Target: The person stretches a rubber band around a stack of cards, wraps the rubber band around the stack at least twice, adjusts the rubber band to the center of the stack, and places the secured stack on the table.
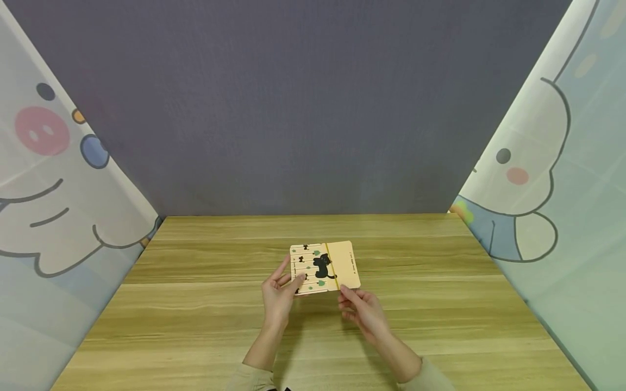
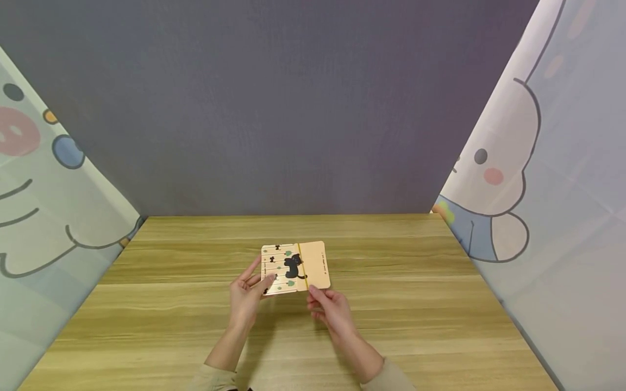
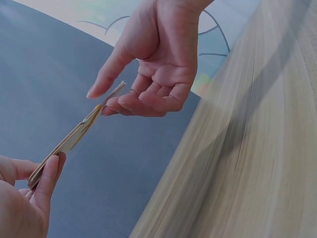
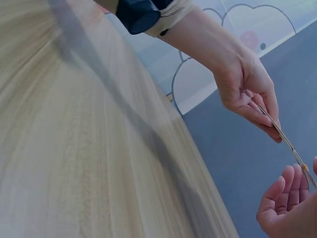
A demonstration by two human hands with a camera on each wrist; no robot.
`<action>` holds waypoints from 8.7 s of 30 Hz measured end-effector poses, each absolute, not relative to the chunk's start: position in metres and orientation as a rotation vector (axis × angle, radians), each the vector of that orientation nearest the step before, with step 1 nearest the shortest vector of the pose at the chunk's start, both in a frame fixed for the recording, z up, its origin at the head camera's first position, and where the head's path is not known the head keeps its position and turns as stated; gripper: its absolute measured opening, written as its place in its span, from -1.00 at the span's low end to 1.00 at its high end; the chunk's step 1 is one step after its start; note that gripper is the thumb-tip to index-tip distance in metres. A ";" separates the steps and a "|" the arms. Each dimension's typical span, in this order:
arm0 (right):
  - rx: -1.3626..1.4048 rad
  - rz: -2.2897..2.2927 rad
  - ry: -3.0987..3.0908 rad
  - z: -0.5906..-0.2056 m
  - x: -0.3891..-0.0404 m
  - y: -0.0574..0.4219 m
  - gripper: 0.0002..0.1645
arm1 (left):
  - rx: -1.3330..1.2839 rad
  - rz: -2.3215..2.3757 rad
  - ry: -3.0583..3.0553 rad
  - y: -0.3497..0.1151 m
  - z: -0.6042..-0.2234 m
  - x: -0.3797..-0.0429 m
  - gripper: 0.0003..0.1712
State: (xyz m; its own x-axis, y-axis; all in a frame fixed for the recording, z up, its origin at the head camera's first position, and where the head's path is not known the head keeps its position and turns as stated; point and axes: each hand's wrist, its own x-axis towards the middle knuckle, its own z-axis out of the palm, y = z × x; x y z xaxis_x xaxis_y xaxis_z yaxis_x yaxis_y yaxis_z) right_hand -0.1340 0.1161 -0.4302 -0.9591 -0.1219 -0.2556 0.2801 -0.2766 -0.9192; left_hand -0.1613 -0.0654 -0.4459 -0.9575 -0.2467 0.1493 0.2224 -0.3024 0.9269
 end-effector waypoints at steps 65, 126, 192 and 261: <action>0.277 -2.325 1.751 -0.428 -0.131 0.100 -0.74 | 0.177 -2.320 -1.756 -0.056 -0.424 -0.150 -0.37; -0.755 -1.697 2.622 -0.361 -0.204 0.132 -0.75 | 0.140 -2.401 -1.784 -0.048 -0.420 -0.145 -0.37; -0.793 -1.634 2.414 -0.369 -0.219 0.138 -0.83 | 0.071 -2.376 -1.858 -0.047 -0.425 -0.143 -0.36; -0.068 -2.276 2.303 -0.463 -0.202 0.151 -0.47 | 0.002 -2.191 -1.966 -0.064 -0.445 -0.183 -0.42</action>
State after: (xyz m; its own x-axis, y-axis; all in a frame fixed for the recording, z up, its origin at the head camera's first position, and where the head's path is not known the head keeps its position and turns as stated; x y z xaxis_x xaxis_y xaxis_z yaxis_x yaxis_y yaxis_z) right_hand -0.2022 0.1510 -0.4630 -0.9944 0.0383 0.0983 -0.0978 0.0138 -0.9951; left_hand -0.1832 -0.0637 -0.4448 -0.9806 -0.1472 0.1298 0.1450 -0.0973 0.9846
